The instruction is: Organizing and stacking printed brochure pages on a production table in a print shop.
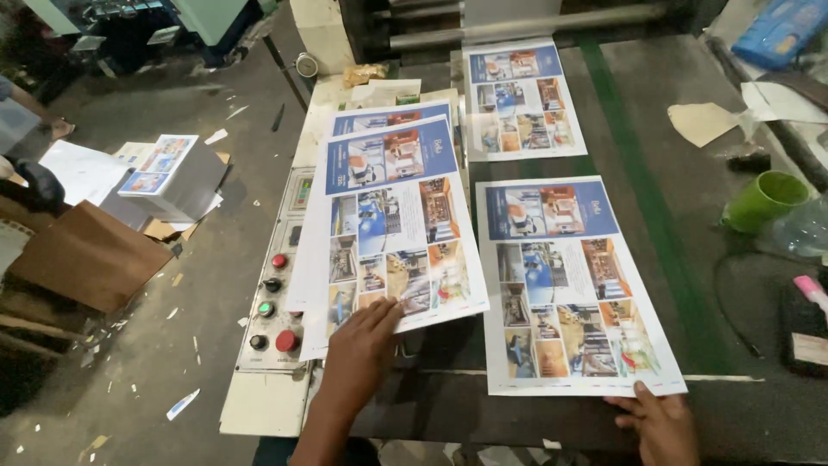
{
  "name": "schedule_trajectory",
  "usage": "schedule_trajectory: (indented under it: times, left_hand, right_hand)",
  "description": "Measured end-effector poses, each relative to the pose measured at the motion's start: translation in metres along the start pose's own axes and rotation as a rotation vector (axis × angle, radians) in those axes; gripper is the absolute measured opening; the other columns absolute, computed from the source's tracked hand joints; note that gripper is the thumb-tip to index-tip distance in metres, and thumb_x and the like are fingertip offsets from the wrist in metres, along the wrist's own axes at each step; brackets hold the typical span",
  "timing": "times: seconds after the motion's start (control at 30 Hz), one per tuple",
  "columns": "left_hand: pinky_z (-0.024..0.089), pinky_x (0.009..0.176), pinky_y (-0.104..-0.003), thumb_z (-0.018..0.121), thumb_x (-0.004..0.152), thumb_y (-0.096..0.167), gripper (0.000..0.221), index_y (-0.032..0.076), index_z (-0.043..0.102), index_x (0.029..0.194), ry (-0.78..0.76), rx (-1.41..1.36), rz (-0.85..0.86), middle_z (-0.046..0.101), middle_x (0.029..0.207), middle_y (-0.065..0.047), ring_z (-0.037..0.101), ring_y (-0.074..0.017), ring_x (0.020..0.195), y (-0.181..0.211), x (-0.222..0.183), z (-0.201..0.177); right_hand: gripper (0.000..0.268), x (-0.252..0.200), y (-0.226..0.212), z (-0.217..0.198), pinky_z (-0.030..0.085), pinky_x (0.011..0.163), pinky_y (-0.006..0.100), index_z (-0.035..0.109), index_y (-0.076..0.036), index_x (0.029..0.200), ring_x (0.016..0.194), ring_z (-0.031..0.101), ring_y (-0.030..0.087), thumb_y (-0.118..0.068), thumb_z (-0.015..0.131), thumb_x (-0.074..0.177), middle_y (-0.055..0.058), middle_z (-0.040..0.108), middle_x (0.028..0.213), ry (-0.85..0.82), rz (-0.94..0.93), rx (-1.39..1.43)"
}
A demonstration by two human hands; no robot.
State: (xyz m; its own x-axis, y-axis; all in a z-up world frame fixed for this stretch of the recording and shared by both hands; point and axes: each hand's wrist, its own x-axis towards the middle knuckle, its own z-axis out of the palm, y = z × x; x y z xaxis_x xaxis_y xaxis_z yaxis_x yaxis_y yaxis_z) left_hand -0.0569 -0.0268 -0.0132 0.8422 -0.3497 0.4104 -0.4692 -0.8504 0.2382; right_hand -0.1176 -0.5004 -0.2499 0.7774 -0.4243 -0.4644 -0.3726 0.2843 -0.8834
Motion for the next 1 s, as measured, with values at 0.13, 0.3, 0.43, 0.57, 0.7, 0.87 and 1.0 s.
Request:
schedule_trajectory:
  times: [0.13,0.3,0.43,0.57,0.7,0.87,1.0]
  left_hand:
    - [0.056,0.091,-0.041,0.075,0.082,0.009,0.042,0.007,0.069,0.123,0.094,-0.055,-0.047,0.073,0.123,-0.013,0.069,-0.0325,0.112,0.009,0.004,-0.016]
    - [0.058,0.085,-0.042,0.076,0.081,0.009,0.041,0.008,0.070,0.121,0.129,-0.096,-0.070,0.073,0.121,-0.014,0.071,-0.0339,0.106,0.009,0.002,-0.014]
    - [0.058,0.083,-0.042,0.075,0.080,0.008,0.041,0.009,0.070,0.121,0.134,-0.121,-0.089,0.073,0.122,-0.014,0.072,-0.0337,0.104,0.014,0.003,-0.020]
    - [0.057,0.085,-0.042,0.072,0.080,0.004,0.045,0.010,0.070,0.124,0.188,-0.118,-0.100,0.072,0.124,-0.013,0.071,-0.0332,0.107,0.026,0.006,-0.023]
    - [0.050,0.102,-0.047,0.067,0.080,0.000,0.050,0.009,0.067,0.129,0.329,-0.096,0.064,0.069,0.131,-0.015,0.066,-0.0332,0.122,0.039,0.005,0.009]
    - [0.041,0.109,-0.054,0.065,0.086,0.009,0.047,0.007,0.065,0.133,0.266,-0.053,0.164,0.065,0.137,-0.017,0.060,-0.0358,0.130,0.080,0.013,0.065]
    - [0.032,0.112,-0.061,0.069,0.089,0.029,0.051,0.003,0.063,0.132,0.059,-0.123,0.239,0.060,0.141,-0.024,0.051,-0.0414,0.135,0.105,0.017,0.074]
  right_hand:
    - [0.045,0.026,-0.010,0.034,0.052,0.053,0.036,0.045,-0.006,0.147,0.087,0.073,0.030,-0.013,0.053,0.103,0.016,0.069,0.118,-0.097,-0.076,0.038]
    - [0.038,0.066,-0.070,0.094,0.056,0.058,0.039,0.049,-0.006,0.141,0.090,0.073,0.031,-0.016,0.054,0.105,0.018,0.070,0.116,-0.087,-0.119,-0.025]
    - [0.040,0.115,-0.085,0.117,0.054,0.059,0.038,0.050,-0.008,0.141,0.091,0.071,0.028,-0.021,0.055,0.104,0.012,0.068,0.116,-0.165,-0.146,0.075]
    - [0.054,0.101,-0.094,0.124,0.058,0.065,0.039,0.039,-0.007,0.151,0.100,0.072,0.029,-0.022,0.059,0.102,0.018,0.070,0.119,-0.114,-0.043,0.066]
    - [0.069,0.047,-0.075,0.128,0.058,0.068,0.040,0.041,-0.009,0.155,0.101,0.072,0.028,-0.021,0.067,0.093,0.017,0.073,0.121,-0.239,-0.048,-0.023]
    - [0.058,-0.064,-0.088,0.148,0.062,0.068,0.041,0.054,-0.005,0.142,0.098,0.074,0.023,-0.025,0.066,0.089,0.010,0.075,0.113,-0.644,-0.091,0.064]
    - [0.043,-0.075,-0.092,0.146,0.056,0.058,0.042,0.056,-0.007,0.135,0.082,0.070,0.026,-0.017,0.062,0.093,0.012,0.073,0.105,-0.377,-0.025,0.178]
